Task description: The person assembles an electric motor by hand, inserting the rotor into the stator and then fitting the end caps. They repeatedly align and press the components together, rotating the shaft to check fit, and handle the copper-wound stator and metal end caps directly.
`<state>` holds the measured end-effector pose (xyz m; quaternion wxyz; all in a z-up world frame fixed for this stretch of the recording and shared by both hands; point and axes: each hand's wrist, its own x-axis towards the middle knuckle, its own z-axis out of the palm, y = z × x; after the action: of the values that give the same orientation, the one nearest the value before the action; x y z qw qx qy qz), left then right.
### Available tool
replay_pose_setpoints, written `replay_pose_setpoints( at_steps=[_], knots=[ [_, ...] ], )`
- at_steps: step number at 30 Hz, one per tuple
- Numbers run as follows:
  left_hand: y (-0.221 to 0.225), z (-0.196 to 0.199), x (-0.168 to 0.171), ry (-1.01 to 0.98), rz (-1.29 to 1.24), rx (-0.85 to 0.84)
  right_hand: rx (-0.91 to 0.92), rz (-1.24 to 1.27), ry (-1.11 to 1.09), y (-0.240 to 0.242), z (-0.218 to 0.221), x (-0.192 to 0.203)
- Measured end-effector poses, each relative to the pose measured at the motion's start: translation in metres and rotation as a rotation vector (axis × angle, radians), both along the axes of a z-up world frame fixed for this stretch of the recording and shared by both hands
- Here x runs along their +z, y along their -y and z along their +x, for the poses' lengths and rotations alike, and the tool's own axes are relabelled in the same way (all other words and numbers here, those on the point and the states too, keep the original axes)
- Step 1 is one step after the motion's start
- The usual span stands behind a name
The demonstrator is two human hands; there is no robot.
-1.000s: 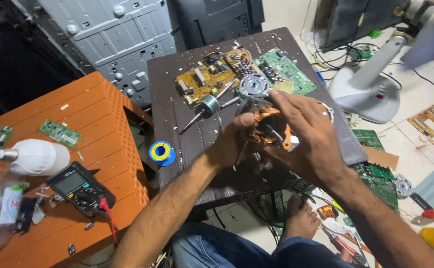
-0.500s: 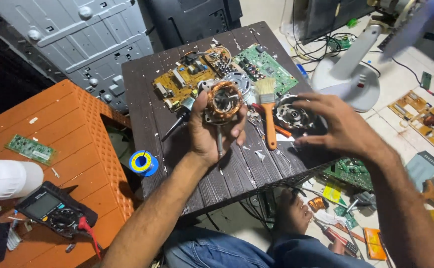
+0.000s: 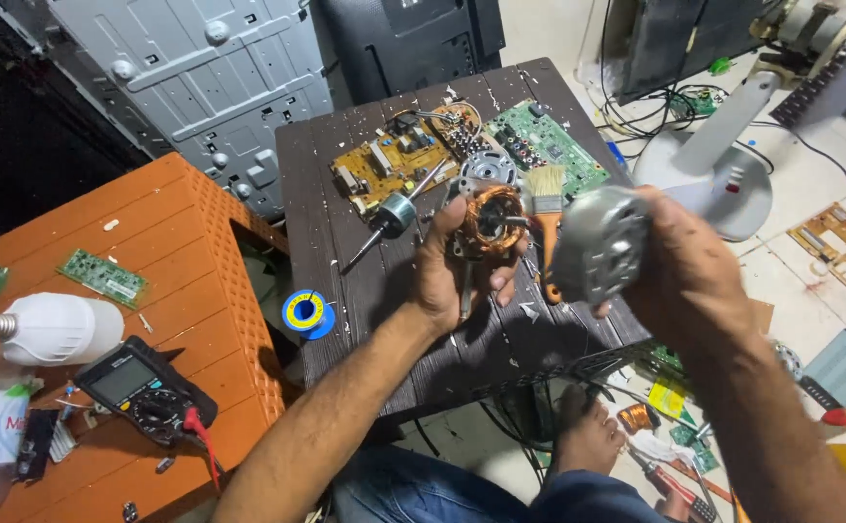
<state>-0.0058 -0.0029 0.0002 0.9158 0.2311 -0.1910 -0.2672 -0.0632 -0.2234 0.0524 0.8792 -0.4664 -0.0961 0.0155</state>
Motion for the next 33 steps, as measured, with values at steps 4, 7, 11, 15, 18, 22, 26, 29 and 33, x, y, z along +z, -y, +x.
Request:
replay_pose_setpoints(
  at_steps=[4, 7, 11, 15, 18, 22, 26, 29, 33],
  knots=[
    [0.011, 0.003, -0.019, -0.133, 0.19, 0.057, -0.272, -0.325, 0.082, -0.042, 0.002, 0.002],
    [0.013, 0.0, -0.014, -0.133, 0.223, 0.098, -0.353, -0.428, 0.069, -0.054, 0.007, -0.002],
    [0.012, 0.0, -0.013, -0.148, 0.236, 0.068, -0.388, -0.653, 0.139, -0.047, 0.022, -0.024],
    [0.012, 0.002, -0.02, -0.169, 0.25, 0.071, -0.559, -0.895, 0.287, -0.059, 0.008, -0.005],
    [0.009, -0.003, -0.006, -0.174, 0.249, 0.063, -0.648, -0.979, 0.374, -0.061, 0.009, -0.004],
    [0.011, -0.003, -0.015, -0.173, 0.305, 0.1, -0.656, -0.972, 0.423, -0.055, 0.007, -0.01],
    [0.011, -0.002, -0.017, -0.154, 0.322, 0.106, -0.534, -0.891, 0.416, -0.051, -0.008, -0.007],
    [0.007, -0.002, -0.018, -0.137, 0.365, 0.118, -0.321, -0.876, 0.437, -0.046, -0.014, 0.0],
    [0.0, -0.012, 0.005, 0.113, 0.273, 0.204, -0.293, -1.148, 0.605, -0.047, -0.015, 0.006]
  ],
)
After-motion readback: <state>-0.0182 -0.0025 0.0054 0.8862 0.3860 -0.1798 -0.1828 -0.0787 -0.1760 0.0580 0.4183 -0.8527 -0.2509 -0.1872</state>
